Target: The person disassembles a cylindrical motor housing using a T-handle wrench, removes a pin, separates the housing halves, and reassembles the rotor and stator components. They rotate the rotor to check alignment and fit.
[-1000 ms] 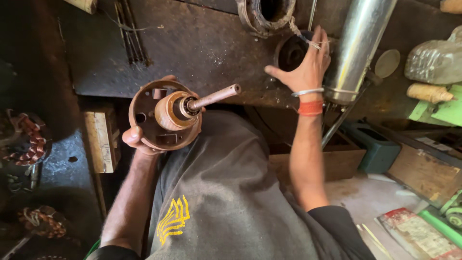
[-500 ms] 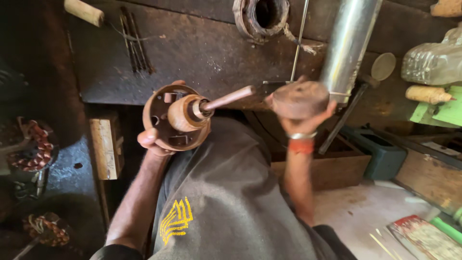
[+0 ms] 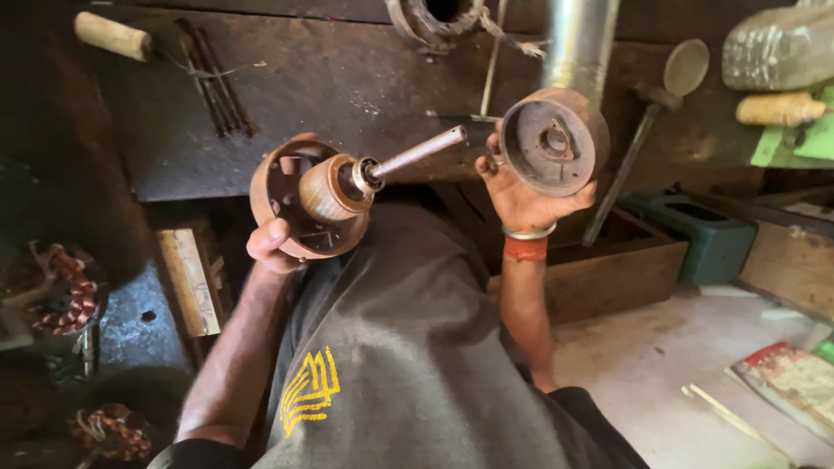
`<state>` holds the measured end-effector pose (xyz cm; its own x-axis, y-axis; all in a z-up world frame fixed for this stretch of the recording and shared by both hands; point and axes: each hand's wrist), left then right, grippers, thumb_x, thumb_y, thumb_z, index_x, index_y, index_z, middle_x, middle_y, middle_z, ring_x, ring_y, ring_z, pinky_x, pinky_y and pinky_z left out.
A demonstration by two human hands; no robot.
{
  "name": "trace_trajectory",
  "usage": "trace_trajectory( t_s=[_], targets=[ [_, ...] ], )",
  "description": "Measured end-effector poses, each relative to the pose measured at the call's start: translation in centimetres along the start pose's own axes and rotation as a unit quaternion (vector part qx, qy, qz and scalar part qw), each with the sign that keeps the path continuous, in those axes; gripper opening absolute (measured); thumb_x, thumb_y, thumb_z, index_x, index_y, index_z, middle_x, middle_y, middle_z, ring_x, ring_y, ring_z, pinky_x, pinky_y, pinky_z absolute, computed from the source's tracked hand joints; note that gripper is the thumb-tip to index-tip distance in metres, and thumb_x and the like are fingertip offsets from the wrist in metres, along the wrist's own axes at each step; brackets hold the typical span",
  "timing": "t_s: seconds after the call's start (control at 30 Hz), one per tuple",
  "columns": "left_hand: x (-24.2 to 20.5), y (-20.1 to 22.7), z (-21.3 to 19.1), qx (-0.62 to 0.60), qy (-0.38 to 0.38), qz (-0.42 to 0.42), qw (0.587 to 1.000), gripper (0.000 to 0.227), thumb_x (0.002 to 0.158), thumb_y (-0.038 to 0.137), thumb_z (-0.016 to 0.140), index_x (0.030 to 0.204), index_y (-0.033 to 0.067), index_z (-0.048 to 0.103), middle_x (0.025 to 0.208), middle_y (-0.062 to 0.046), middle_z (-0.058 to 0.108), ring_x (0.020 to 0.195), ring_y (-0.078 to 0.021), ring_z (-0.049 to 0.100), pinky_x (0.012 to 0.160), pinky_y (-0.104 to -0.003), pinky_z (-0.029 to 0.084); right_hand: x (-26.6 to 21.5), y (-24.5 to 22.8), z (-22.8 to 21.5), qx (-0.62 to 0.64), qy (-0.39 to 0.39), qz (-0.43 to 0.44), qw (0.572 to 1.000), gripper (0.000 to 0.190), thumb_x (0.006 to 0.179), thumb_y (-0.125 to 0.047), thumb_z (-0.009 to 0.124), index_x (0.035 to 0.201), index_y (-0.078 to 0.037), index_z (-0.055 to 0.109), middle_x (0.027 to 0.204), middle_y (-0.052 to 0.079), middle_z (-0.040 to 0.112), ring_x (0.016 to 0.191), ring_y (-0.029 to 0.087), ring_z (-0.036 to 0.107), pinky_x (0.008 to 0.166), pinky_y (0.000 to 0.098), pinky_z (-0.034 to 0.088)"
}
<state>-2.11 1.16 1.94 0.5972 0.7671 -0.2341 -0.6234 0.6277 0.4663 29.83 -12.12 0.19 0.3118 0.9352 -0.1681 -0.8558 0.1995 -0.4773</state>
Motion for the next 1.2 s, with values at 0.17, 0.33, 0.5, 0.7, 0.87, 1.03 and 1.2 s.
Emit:
trace_trajectory(
  t_s=[0.17,0.33,0.5,0.7,0.87,1.03,1.2],
  targets=[
    [0.0,0.7,1.1,0.110,-0.046,0.007,0.993,0.118,0.068,0.046,0.087,0.156,0.0033,0.021,0.139,-0.019,0.054,0.130,-0.0319,0.058,0.117,-0.044,0.048,-0.6,-0.1,3.2,0.005,-0.069,0.035,0.997,0.126,0.068,-0.068,0.083,0.162,-0.003,0.030,0.156,0.030,0.040,0.139,0.043,0.049,0.116,0.0579,0.046],
    [0.4,2.0,2.7,0.523,-0.111,0.171,0.828,0.124,0.035,0.037,0.087,0.142,0.0069,0.032,0.121,-0.021,0.057,0.119,-0.0372,0.052,0.112,-0.051,0.037,-0.5,1.5,7.7,0.023,-0.057,0.039,0.997,0.136,0.062,-0.062,0.090,0.163,0.001,0.026,0.157,0.031,0.038,0.144,0.045,0.045,0.118,0.0612,0.045],
    [-0.9,1.8,4.4,0.324,-0.112,0.094,0.935,0.116,0.073,0.041,0.090,0.157,0.0079,0.017,0.131,-0.010,0.050,0.121,-0.0206,0.055,0.110,-0.036,0.045,-0.1,1.3,11.1,-0.068,-0.074,0.003,0.995,0.126,0.061,-0.058,0.091,0.159,-0.005,0.031,0.148,0.027,0.044,0.135,0.040,0.051,0.108,0.0534,0.052],
    [-1.7,1.9,4.4,0.359,-0.116,0.111,0.919,0.115,0.072,0.034,0.093,0.156,0.0106,0.019,0.130,-0.009,0.048,0.122,-0.0191,0.053,0.108,-0.034,0.046,-0.6,1.2,11.5,-0.126,-0.074,-0.008,0.989,0.130,0.055,-0.059,0.091,0.159,-0.004,0.034,0.149,0.023,0.048,0.132,0.035,0.053,0.106,0.0488,0.056],
    [-1.8,2.2,5.0,0.385,-0.116,0.130,0.906,0.115,0.071,0.032,0.094,0.155,0.0110,0.020,0.132,-0.008,0.046,0.122,-0.0183,0.051,0.108,-0.034,0.046,-0.7,0.9,10.6,-0.242,-0.055,-0.061,0.967,0.126,0.059,-0.058,0.087,0.159,-0.002,0.034,0.148,0.024,0.048,0.131,0.037,0.056,0.099,0.0473,0.058],
    [-1.9,2.6,5.7,0.428,-0.108,0.165,0.882,0.114,0.066,0.035,0.095,0.152,0.0089,0.025,0.139,-0.009,0.039,0.123,-0.0184,0.049,0.108,-0.035,0.046,-1.1,1.0,9.7,-0.312,-0.059,-0.058,0.946,0.124,0.061,-0.058,0.087,0.157,-0.003,0.033,0.151,0.024,0.047,0.133,0.036,0.056,0.099,0.0455,0.057],
    [-1.3,3.1,6.6,0.491,-0.107,0.209,0.839,0.115,0.061,0.035,0.096,0.150,0.0068,0.030,0.137,-0.012,0.037,0.125,-0.0211,0.047,0.108,-0.036,0.044,-1.4,2.3,9.4,-0.357,-0.093,-0.031,0.929,0.123,0.061,-0.057,0.087,0.158,-0.003,0.033,0.152,0.023,0.047,0.133,0.035,0.055,0.100,0.0449,0.055]
  ],
)
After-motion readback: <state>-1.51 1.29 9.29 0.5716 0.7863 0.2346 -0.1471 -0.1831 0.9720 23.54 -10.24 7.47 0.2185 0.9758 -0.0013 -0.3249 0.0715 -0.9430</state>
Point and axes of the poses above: each hand's wrist, its own x-axis towards the middle knuckle, its own z-axis out of the palm, y = z × x
